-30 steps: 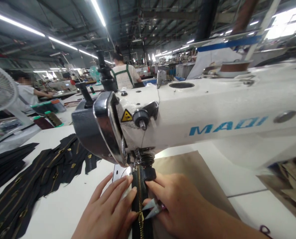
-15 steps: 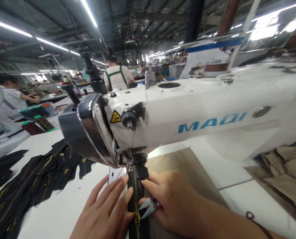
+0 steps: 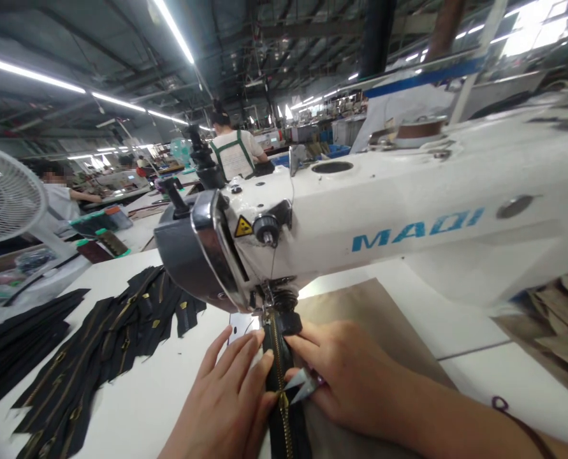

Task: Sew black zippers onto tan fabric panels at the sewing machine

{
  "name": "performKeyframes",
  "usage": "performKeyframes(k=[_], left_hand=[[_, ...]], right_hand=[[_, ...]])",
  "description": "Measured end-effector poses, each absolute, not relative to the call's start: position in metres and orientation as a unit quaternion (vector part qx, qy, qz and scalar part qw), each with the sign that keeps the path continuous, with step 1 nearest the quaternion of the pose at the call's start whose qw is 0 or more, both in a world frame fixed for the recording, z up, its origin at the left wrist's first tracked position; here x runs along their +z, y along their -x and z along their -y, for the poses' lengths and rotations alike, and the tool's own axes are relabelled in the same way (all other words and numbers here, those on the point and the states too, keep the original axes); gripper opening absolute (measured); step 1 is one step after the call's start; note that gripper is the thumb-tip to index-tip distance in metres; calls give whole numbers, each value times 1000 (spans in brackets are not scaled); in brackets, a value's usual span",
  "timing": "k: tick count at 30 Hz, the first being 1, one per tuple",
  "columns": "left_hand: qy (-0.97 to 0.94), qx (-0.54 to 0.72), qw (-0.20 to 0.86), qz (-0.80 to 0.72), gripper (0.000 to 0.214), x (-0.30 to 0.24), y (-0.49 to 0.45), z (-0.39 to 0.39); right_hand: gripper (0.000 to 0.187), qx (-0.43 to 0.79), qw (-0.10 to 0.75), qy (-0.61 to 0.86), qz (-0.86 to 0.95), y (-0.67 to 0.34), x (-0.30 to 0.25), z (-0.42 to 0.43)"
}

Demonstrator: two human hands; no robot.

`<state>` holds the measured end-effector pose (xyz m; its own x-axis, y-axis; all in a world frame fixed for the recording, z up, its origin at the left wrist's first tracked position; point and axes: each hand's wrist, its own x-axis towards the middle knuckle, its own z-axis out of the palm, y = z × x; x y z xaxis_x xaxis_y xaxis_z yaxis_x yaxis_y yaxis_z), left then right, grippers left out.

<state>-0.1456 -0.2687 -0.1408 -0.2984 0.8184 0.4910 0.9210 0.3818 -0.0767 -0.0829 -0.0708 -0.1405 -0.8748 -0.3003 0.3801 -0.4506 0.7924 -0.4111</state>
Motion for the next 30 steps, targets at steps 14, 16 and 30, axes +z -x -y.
performKeyframes(k=[14, 16, 30], left_hand=[[561, -82, 207, 797, 28, -136, 148, 272], [559, -80, 200, 801, 28, -136, 148, 272], [547, -79, 151, 820, 30, -125, 144, 270]], right_hand=[[21, 249, 157, -201, 934, 82, -137, 73], [19, 260, 177, -203, 928, 82, -138, 72], [27, 333, 340, -23, 879, 93, -124, 45]])
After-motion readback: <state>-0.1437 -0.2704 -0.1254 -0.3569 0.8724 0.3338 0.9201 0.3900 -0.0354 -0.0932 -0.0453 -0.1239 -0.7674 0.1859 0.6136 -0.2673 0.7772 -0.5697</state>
